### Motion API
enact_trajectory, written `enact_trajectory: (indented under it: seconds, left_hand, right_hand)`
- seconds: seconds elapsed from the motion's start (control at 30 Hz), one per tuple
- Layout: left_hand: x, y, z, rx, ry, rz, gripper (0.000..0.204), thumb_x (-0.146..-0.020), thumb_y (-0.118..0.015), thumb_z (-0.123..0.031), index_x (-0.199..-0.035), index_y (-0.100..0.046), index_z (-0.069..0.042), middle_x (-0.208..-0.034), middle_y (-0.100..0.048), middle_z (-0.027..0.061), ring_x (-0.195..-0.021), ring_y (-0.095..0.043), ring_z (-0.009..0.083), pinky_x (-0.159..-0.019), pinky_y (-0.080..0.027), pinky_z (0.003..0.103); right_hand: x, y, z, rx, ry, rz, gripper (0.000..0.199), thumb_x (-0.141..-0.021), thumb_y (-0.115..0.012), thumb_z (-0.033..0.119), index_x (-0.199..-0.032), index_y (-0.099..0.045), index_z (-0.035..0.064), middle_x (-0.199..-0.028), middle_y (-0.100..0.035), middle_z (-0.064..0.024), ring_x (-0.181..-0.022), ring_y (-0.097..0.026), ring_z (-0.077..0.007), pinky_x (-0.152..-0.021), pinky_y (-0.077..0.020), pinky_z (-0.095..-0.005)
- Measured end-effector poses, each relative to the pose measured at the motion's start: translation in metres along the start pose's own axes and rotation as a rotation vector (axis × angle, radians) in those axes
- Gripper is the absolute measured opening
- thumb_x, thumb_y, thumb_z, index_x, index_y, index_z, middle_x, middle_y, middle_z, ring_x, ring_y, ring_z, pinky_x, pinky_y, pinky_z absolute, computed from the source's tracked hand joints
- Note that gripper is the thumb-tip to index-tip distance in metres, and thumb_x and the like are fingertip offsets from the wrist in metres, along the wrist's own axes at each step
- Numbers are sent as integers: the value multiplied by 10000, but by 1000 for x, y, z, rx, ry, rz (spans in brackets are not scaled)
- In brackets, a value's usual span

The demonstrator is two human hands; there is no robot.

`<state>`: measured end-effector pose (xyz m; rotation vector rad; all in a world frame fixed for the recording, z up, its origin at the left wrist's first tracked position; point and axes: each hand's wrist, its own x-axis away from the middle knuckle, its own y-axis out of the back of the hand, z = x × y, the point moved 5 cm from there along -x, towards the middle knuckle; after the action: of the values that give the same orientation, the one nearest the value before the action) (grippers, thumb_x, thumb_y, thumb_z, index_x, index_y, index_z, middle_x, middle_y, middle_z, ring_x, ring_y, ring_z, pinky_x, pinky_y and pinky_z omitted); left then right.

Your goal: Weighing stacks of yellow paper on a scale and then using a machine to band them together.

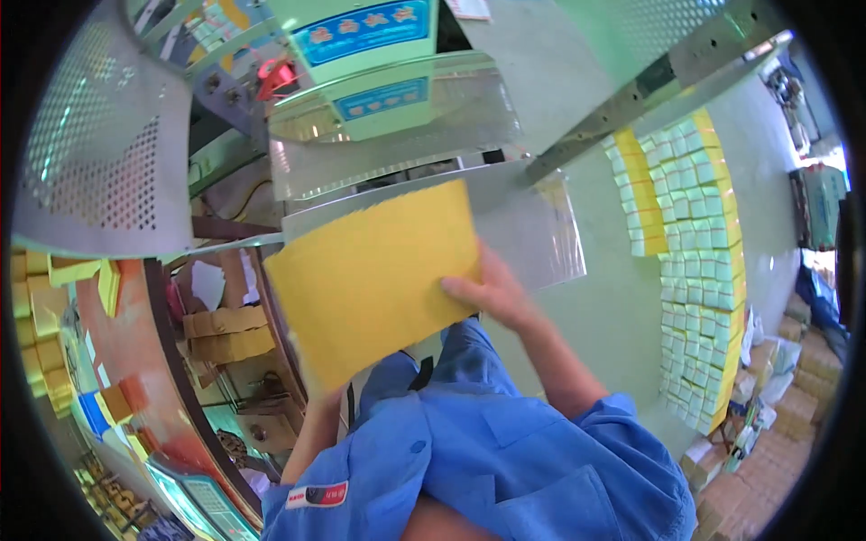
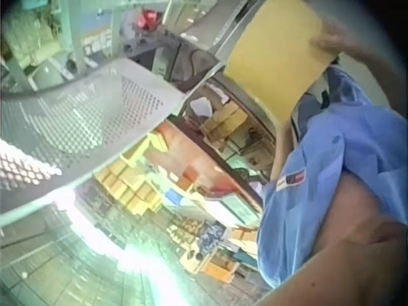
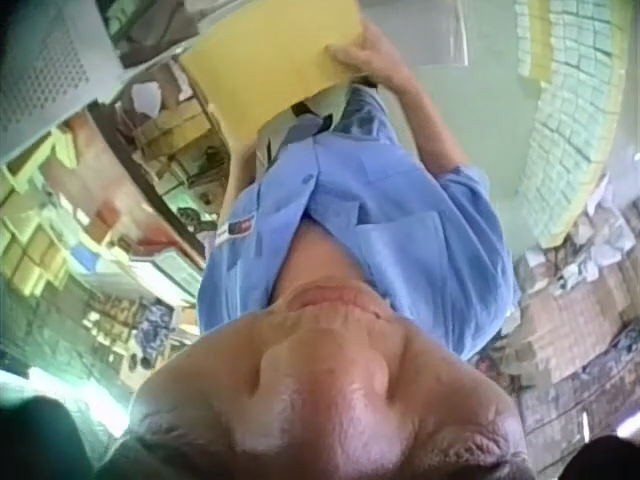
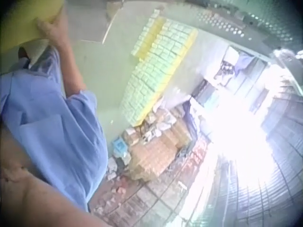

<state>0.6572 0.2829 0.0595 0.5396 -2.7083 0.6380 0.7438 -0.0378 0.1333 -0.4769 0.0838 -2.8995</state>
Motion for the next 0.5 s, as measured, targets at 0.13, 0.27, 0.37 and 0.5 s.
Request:
enact_trajectory:
  seconds: [0.13,0.27,0.37,0.5]
  left_hand:
    - [-48,-91,67,-1279,-392,363,591,-850,-644,-166,-1368,-399,-24,-1300,-492,159,-1200,-479,284,-1009,-407,399]
    - [-73,-106,73,-1086,-444,397,578,-939,-492,-358,-1406,-384,-34,-1356,-477,142,-1252,-460,279,-1063,-358,385]
    - [-57,-151,38,-755,-161,351,565,-996,-389,-412,-1414,-381,-32,-1358,-486,110,-1251,-459,233,-1057,-354,352]
    - [-55,-164,18,-546,102,324,634,-1021,-235,-510,-1435,-357,-45,-1398,-448,95,-1271,-443,202,-1080,-326,343]
  right_hand:
    - [-22,104,-6,112,-53,-110,729,-815,-714,346,-1371,-381,12,-1233,-581,-154,-1143,-559,-228,-965,-443,-357]
    - [-23,135,-8,125,-60,-53,690,-877,-637,372,-1406,-367,22,-1311,-529,-146,-1219,-497,-223,-1022,-385,-350]
    - [-30,155,-20,-193,-87,42,647,-922,-563,403,-1427,-370,48,-1363,-489,-107,-1257,-444,-199,-1024,-360,-345]
    - [-41,176,-25,-225,-257,17,594,-953,-500,430,-1435,-390,101,-1378,-477,-56,-1242,-433,-171,-979,-368,-333]
